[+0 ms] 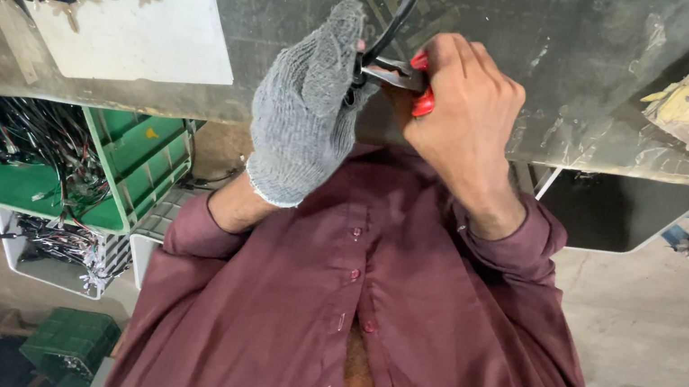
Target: The person repeatedly strips the outer sheath of black cables using red-handled pliers, then inserts and crimps metal connectors into the cable ends. Finished units are placed on the workbench.
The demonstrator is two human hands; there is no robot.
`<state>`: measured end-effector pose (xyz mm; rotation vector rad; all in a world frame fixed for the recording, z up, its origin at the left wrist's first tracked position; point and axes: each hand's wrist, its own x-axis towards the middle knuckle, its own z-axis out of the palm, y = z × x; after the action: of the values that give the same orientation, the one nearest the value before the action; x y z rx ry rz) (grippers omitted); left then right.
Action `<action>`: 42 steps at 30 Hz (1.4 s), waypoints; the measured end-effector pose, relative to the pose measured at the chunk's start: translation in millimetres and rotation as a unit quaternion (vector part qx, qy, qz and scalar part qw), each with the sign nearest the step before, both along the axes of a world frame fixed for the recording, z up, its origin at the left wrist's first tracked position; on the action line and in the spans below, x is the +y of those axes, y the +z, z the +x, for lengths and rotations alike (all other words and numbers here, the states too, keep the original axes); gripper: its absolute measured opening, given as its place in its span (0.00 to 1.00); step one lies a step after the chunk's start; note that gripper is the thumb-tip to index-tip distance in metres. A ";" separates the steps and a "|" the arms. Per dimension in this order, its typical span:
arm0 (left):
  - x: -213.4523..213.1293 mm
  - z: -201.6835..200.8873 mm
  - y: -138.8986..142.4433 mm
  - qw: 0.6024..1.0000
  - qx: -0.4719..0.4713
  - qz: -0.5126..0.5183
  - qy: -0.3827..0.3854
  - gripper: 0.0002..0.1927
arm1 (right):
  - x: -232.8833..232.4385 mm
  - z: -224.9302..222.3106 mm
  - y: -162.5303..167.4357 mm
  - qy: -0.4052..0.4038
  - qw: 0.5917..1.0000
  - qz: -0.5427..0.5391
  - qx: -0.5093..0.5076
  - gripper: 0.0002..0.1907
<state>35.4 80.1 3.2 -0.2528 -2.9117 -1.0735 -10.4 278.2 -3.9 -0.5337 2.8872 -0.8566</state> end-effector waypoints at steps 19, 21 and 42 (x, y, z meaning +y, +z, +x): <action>-30.4 -27.6 45.5 0.793 -0.377 0.470 -0.093 0.35 | -10.9 -19.7 -43.1 0.084 0.966 -0.237 0.067 0.16; -34.8 -26.1 45.8 0.797 -0.350 0.479 -0.113 0.33 | -10.2 -24.4 -54.3 0.126 0.946 -0.298 0.018 0.13; -148.7 -12.5 39.1 0.935 0.015 0.139 0.327 0.15 | 2.5 -48.9 -36.7 0.000 0.971 0.095 0.218 0.20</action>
<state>22.8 -68.7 42.3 0.6500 -2.4464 -1.2827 -59.4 280.7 -40.6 -0.7893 3.3111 -0.5001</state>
